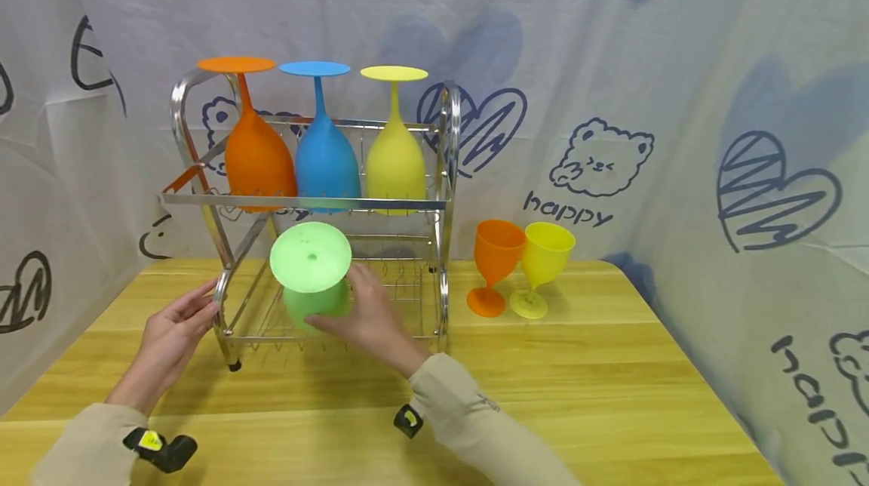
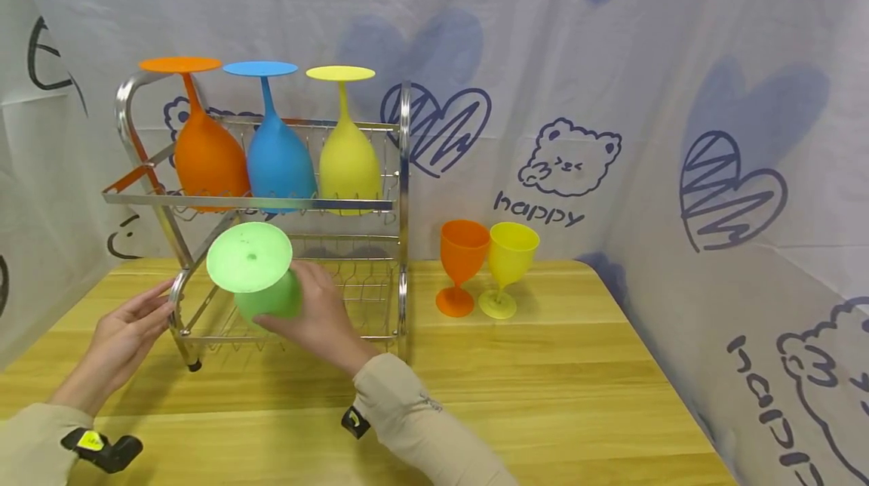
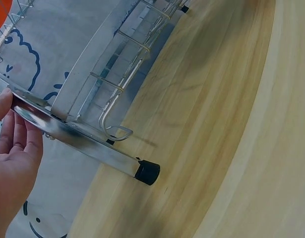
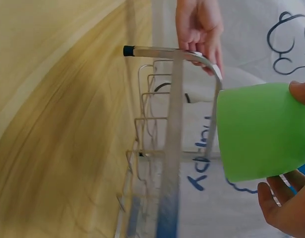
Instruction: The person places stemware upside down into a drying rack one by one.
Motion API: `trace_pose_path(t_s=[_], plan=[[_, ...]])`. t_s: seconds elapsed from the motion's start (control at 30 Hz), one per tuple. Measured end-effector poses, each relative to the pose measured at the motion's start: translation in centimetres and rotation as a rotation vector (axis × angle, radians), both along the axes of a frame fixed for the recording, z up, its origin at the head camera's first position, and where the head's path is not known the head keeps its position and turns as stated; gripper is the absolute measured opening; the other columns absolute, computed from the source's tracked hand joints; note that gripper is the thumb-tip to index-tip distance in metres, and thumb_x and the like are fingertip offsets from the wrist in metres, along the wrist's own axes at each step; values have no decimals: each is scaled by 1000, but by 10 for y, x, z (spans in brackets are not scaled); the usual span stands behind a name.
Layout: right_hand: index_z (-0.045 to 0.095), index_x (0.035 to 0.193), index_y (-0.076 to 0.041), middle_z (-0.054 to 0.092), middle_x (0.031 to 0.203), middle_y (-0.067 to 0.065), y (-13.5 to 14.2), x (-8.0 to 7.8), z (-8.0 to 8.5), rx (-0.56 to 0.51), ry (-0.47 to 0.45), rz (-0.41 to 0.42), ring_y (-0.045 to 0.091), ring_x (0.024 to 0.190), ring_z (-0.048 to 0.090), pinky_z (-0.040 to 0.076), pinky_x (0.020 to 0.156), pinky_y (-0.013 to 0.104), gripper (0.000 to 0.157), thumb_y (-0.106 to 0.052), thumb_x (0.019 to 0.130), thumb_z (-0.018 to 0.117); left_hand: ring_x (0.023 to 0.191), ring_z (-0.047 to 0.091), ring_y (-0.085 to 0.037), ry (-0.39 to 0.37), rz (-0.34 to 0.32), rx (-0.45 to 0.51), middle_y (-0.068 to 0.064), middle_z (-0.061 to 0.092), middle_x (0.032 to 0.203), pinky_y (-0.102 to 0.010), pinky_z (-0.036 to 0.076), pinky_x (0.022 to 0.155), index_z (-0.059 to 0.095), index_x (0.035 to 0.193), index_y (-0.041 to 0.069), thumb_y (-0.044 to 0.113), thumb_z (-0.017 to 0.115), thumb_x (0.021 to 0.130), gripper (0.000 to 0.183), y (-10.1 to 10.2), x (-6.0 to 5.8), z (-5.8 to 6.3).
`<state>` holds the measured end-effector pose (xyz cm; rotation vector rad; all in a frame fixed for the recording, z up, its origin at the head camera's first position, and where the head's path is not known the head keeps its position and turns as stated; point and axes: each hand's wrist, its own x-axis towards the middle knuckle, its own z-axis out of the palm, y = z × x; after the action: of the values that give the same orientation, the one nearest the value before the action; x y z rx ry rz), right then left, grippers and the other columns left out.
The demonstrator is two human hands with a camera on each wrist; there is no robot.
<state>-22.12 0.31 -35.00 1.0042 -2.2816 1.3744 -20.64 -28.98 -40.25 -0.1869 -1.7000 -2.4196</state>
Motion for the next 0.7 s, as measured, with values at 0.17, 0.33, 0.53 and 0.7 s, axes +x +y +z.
trace_pose_path(t_s=[0.17,0.33,0.53,0.7], plan=[[48,140,-15,53,132,0,-21,-14,-6,-5,-137,-7,12,121,47,44,97,31,75,-21,75,85,90,63,-6,3,20,-45,4,64,98,-16,52,77,68,122,22,4,64,92,35,-9,-11,-14],[50,139,-11,54,130,2,-41,-25,-10,38,-266,-60,14,116,51,48,92,29,74,-25,76,85,95,62,-5,-31,73,-125,6,63,103,-17,51,82,62,131,23,11,67,92,41,-25,-28,-39],[50,139,-8,59,126,2,-61,-32,-17,44,-320,-54,11,107,57,49,84,23,74,-26,76,84,91,61,-4,8,30,-50,4,63,99,-15,51,79,67,124,22,6,65,92,36,-10,-10,-17],[52,136,-8,61,120,1,-71,-32,-23,70,-341,-72,10,99,58,50,77,20,73,-29,75,84,88,61,-5,19,17,13,3,63,95,-14,51,78,71,116,22,-3,59,93,35,1,-2,-3]])
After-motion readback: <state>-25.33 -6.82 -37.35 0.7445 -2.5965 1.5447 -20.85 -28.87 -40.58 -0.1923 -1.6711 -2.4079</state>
